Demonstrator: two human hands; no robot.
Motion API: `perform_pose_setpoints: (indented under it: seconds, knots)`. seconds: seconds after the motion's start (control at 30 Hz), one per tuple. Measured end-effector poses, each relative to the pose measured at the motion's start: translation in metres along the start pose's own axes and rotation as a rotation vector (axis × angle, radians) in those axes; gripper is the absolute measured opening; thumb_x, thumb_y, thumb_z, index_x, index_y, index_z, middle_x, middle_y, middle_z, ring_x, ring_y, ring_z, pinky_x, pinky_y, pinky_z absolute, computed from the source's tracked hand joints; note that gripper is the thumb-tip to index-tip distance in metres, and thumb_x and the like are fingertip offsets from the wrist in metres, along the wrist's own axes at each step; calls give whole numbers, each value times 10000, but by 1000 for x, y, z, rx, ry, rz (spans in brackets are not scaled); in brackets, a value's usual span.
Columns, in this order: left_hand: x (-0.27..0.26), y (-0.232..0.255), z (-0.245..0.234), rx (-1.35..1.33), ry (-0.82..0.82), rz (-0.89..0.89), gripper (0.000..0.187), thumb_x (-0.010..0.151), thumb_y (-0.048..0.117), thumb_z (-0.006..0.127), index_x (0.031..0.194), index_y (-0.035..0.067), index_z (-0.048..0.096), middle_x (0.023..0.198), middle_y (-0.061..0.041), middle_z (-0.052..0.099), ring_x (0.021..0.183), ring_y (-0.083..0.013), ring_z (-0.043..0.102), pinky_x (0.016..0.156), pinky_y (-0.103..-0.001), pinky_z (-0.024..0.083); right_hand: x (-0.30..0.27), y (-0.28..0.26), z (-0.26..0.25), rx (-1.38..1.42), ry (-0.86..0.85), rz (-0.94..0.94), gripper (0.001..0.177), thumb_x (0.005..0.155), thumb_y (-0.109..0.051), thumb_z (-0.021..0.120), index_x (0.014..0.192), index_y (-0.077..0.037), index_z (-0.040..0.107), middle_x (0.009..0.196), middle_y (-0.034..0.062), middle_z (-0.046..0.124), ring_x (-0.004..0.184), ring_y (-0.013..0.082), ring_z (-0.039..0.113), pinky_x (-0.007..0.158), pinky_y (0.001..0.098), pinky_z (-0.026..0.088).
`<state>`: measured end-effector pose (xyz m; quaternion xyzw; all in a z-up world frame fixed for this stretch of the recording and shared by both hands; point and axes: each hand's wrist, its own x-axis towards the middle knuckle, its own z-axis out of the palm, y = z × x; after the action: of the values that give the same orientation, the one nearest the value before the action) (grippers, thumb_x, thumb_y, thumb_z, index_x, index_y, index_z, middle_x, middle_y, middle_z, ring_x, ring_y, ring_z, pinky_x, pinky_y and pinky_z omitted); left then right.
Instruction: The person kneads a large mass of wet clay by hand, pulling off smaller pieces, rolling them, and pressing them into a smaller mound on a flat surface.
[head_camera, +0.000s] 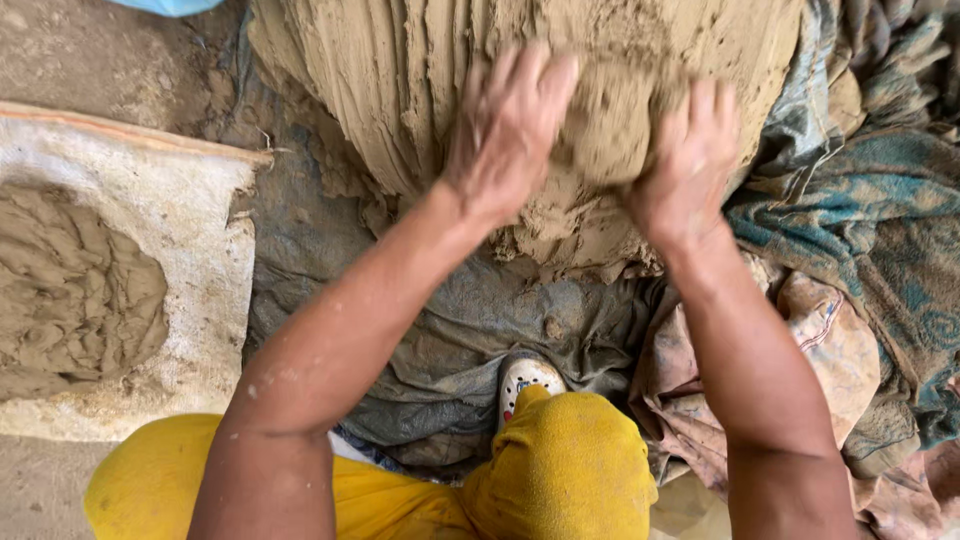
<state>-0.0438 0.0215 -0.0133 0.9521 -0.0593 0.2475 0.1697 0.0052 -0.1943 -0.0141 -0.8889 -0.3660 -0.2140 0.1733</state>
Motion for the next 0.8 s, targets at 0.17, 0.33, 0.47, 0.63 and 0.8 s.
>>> perform_pose_setpoints:
  seconds: [0.17, 0.33, 0.47, 0.63, 0.8]
  knots:
    - [28, 2, -24, -431, -283, -392, 552, 968, -129, 465, 1474, 93, 478, 1161, -124, 625, 735, -220, 698, 597, -330, 612, 44, 12, 2, 242, -144, 379, 169, 1028, -69, 709, 1184, -64, 643, 1041, 78, 698, 895, 241, 684, 797, 431, 610]
    - [29, 12, -24, -427, -341, -383, 611, 988, 36, 579, 1554, 55, 349, 1210, -167, 629, 988, -269, 661, 827, -383, 632, 14, -38, -40, -160, 1, 10, 965, 693, -254, 881, 1403, 162, 375, 1381, 378, 452, 1259, 498, 437, 1078, 615, 405]
    - [-27, 7, -49, -212, -286, 9, 656, 972, 45, 630, 1565, 72, 350, 1198, -158, 582, 1039, -278, 610, 884, -432, 584, -46, -82, -111, 313, -149, 79, 975, 766, -400, 918, 1520, -38, 417, 1405, 235, 445, 1304, 393, 414, 1090, 594, 402]
    - [-50, 30, -72, 140, -291, 144, 716, 951, 55, 693, 1578, 92, 350, 1184, -147, 523, 1103, -289, 546, 956, -494, 524, -27, -82, -103, 134, -149, 53, 1049, 573, -389, 924, 1461, -66, 467, 1196, 150, 512, 1141, 332, 464, 991, 609, 395]
    - [-4, 7, -14, 163, -146, 111, 531, 953, 35, 666, 1447, 56, 472, 1084, -117, 561, 1008, -241, 582, 798, -431, 559, 11, -36, -40, -6, -17, 3, 782, 586, -176, 895, 1286, 1, 593, 1091, 234, 570, 989, 360, 523, 763, 523, 471]
